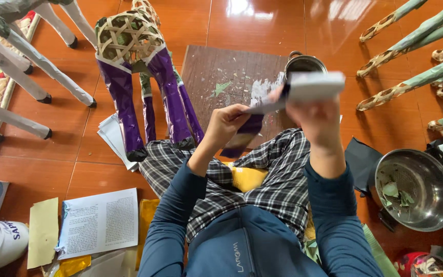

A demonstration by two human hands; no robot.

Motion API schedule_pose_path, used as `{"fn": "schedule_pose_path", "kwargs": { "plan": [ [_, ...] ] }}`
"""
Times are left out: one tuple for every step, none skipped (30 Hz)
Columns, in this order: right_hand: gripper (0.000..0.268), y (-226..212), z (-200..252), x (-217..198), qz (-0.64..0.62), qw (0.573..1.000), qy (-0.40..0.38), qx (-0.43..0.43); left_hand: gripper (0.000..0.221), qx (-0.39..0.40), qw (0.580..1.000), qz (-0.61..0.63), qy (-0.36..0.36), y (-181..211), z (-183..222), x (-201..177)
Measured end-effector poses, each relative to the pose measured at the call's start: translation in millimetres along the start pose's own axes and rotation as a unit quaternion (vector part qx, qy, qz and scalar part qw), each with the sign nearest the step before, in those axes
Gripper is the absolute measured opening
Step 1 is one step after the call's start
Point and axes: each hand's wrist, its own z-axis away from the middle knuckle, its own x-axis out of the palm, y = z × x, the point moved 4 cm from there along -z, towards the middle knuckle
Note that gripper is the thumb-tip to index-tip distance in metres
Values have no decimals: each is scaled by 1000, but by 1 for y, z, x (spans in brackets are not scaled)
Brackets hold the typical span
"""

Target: Applying paper strips to a giraffe-shaped frame to create a paper mache sculpture

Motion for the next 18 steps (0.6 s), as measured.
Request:
{"fn": "schedule_pose_path", "kwargs": {
  "plan": [
    [38, -6, 10, 5, -138, 985, -90, -40, 21, 11, 999, -33, 31, 6, 0, -5],
    [50, -13, 19, 9, -272, 942, -179, -80, 28, 24, 995, -68, 63, 12, -1, -12],
    [50, -15, 29, 5, -272, 941, -182, -84, 28, 28, 995, -69, 66, 21, 1, -13],
    [76, -18, 40, 4, -356, 904, -224, -81, 34, 102, 988, -81, 79, 36, 3, -15],
    [102, -21, 51, 1, -437, 857, -264, -76, 41, 175, 976, -93, 93, 49, 7, -16],
    [102, -4, 55, 1, -436, 857, -264, -76, 41, 175, 976, -93, 93, 54, 10, -16],
    [73, 25, 54, -4, -324, 935, -142, 7, 41, 221, 964, -111, 97, 61, 14, -14],
    [51, 52, 60, -13, -198, 976, -13, 95, 43, 264, 951, -127, 98, 68, 21, -12],
    [51, 55, 64, -7, -197, 975, -11, 98, 43, 261, 952, -126, 97, 73, 25, -9],
    [38, 59, 67, 3, -93, 988, -63, 111, 39, 303, 940, -137, 81, 82, 28, -6],
    [26, 63, 70, 12, 13, 986, -114, 123, 35, 344, 925, -148, 66, 91, 30, -3],
    [26, 60, 70, 21, 12, 987, -111, 119, 35, 348, 924, -149, 63, 96, 30, -2],
    [23, 57, 70, 29, -45, 987, -86, 127, 31, 384, 908, -157, 63, 103, 31, -1],
    [20, 53, 77, 37, -104, 982, -62, 143, 28, 412, 894, -163, 62, 109, 39, 2],
    [20, 55, 79, 39, -105, 982, -60, 146, 28, 409, 896, -163, 59, 110, 40, 2],
    [17, 55, 78, 40, -117, 984, -53, 121, 29, 426, 887, -171, 57, 113, 41, 3],
    [17, 56, 78, 40, -128, 986, -45, 96, 33, 443, 877, -178, 54, 115, 41, 3],
    [17, 52, 78, 43, -129, 986, -43, 96, 33, 443, 877, -179, 53, 108, 43, 2]
  ]
}}
